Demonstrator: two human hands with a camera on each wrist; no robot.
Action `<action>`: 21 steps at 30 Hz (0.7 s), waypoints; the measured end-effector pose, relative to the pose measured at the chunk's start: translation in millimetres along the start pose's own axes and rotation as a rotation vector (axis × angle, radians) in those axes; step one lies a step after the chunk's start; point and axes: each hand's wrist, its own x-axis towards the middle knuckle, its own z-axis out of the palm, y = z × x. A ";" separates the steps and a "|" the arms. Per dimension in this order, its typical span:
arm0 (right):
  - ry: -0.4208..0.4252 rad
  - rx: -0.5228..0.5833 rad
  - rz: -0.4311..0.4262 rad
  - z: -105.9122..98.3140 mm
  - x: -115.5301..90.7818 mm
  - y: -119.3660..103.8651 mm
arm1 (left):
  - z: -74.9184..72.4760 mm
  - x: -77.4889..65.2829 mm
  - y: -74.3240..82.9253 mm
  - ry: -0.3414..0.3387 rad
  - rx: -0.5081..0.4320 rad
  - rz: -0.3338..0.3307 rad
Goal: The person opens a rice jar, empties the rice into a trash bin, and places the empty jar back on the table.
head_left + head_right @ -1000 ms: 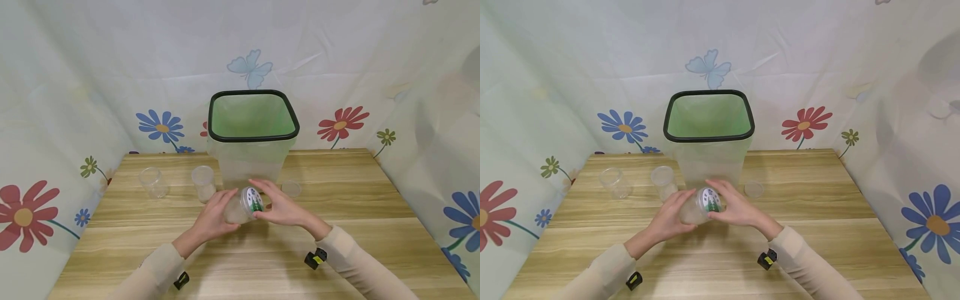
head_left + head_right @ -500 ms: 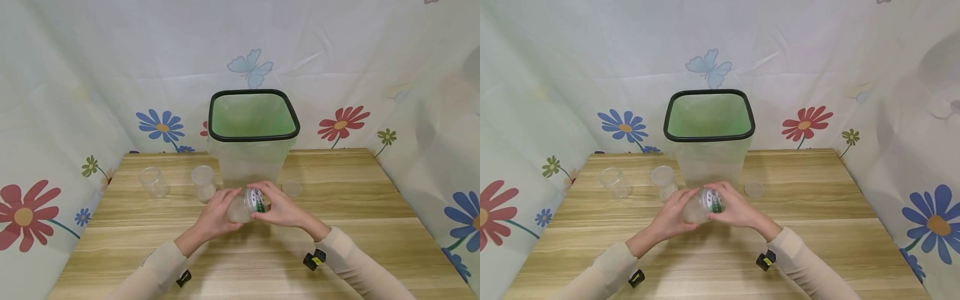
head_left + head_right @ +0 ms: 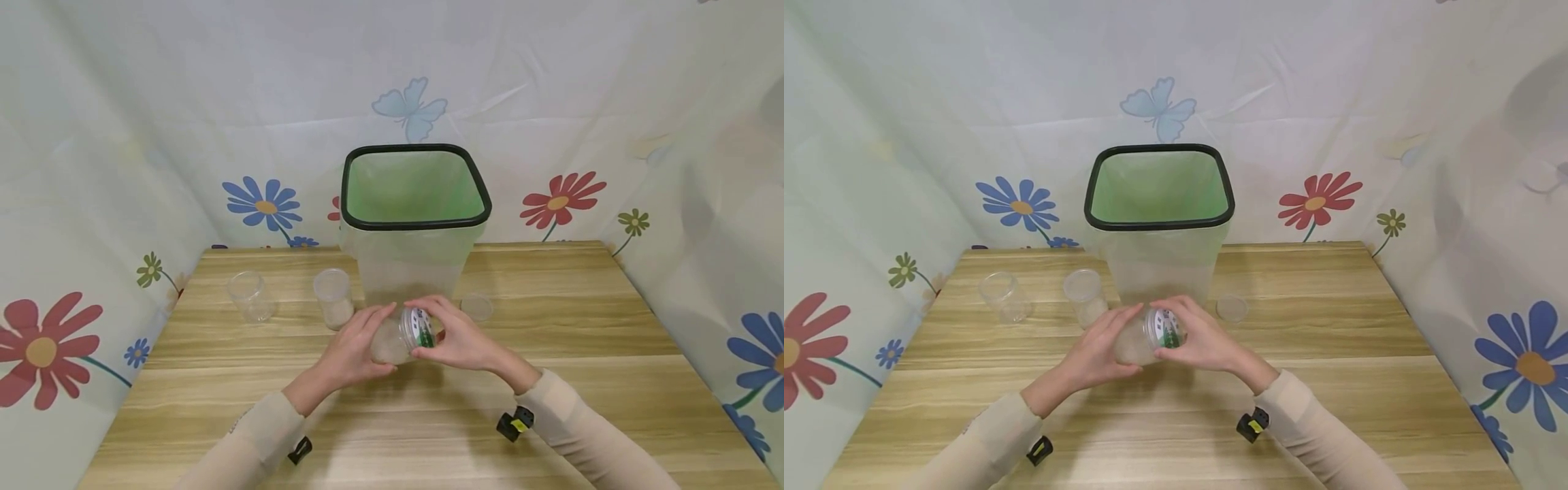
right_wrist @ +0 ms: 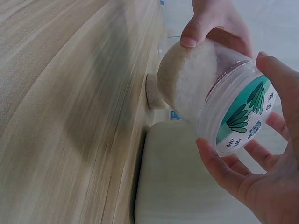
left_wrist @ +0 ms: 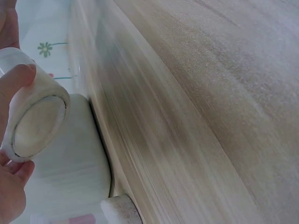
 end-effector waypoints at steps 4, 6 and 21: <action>-0.001 -0.003 -0.014 -0.5 -0.6 0.2 | -0.5 0.9 -0.7 -0.016 -0.021 0.013; -0.001 -0.003 -0.018 -0.8 -0.7 0.5 | -0.9 1.5 -1.0 -0.025 -0.032 0.017; -0.003 0.006 -0.137 -6.1 2.9 4.0 | -3.1 8.7 -3.2 -0.021 -0.054 0.016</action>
